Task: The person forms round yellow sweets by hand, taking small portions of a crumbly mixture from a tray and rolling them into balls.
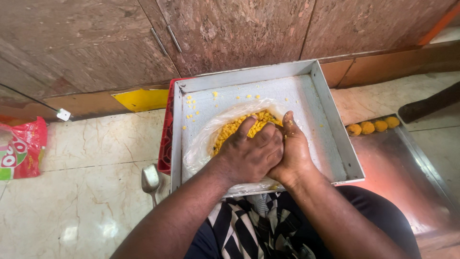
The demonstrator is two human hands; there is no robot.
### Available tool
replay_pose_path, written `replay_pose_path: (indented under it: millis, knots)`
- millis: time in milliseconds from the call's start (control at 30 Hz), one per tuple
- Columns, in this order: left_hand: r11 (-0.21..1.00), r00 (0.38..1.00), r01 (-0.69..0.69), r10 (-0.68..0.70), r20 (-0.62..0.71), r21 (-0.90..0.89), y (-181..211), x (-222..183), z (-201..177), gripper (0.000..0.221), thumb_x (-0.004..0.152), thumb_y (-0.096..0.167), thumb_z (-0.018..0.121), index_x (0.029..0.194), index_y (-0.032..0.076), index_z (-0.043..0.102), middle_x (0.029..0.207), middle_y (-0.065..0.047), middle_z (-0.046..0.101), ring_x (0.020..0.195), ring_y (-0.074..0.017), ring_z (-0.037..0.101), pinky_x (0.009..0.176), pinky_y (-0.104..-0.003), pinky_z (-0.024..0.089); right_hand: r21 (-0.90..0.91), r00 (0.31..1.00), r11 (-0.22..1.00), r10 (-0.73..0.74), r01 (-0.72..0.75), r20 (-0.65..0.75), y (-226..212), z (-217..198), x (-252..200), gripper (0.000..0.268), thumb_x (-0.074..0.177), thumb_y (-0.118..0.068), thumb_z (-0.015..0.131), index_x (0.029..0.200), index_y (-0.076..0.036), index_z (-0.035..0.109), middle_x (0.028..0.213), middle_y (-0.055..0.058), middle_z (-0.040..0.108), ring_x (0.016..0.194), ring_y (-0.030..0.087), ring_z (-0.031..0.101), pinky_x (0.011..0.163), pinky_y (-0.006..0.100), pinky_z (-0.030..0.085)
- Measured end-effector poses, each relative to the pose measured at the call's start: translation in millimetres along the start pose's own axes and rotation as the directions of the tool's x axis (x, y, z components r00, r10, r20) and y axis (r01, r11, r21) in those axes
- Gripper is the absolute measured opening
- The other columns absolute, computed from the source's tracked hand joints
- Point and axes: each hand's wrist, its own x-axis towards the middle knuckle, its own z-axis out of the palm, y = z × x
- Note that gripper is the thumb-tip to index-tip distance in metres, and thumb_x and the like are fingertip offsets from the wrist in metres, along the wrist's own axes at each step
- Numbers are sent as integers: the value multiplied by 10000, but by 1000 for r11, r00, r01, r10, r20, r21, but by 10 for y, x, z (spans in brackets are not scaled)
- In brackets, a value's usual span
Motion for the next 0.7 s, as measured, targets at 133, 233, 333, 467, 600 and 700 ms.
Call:
replay_pose_path:
  millis: [133,233,333,467,600,700]
  knots:
    - [994,1000,26,-27,-1,-107,72,5,43,230,1128,304,499,1090,162,677,1150,-7,649,1284,-191,525,1212,-533,229,-59,999,998,-4,1,-41,-16,14,-34,664,967,-645,327,1341,-151,567,1325,159,613,1295,353,569,1106,618,433]
    - [926,964,253,-266,-9,-281,55,61,22,249,1097,324,496,1144,146,664,1171,-34,656,1243,-220,565,1186,-537,252,-62,1000,998,-26,25,-16,-14,-73,-7,645,997,-602,314,1336,-117,569,1290,172,616,1260,323,593,1078,586,468]
    - [531,753,494,-657,33,-689,59,165,12,357,1059,406,513,1231,114,628,1220,-83,629,1174,-253,606,1030,-475,427,-46,980,993,-99,109,170,14,-274,197,571,1061,-490,339,1352,-58,573,1259,175,628,1174,273,629,1038,489,528]
    - [-52,539,428,-787,301,-902,95,51,-71,500,1082,545,477,1280,114,637,1271,-103,652,1121,-279,657,1008,-420,553,249,680,968,-158,-36,716,141,-530,524,474,1165,-429,374,1322,-28,572,1176,169,660,961,272,673,812,407,608]
    - [484,745,502,-664,73,-717,5,55,-134,478,1140,518,422,1325,120,614,1337,-58,630,1295,-251,589,1164,-443,458,237,949,967,-159,94,271,104,-360,370,453,1114,-450,404,1195,-51,605,1078,115,674,946,211,694,798,372,627]
    - [874,936,347,-346,66,-340,54,72,-228,456,1035,497,478,1248,140,666,1278,-68,632,1239,-257,548,1104,-558,323,82,998,996,-26,21,63,53,-236,192,489,1010,-516,375,1122,-113,628,1030,87,702,910,214,717,781,368,625]
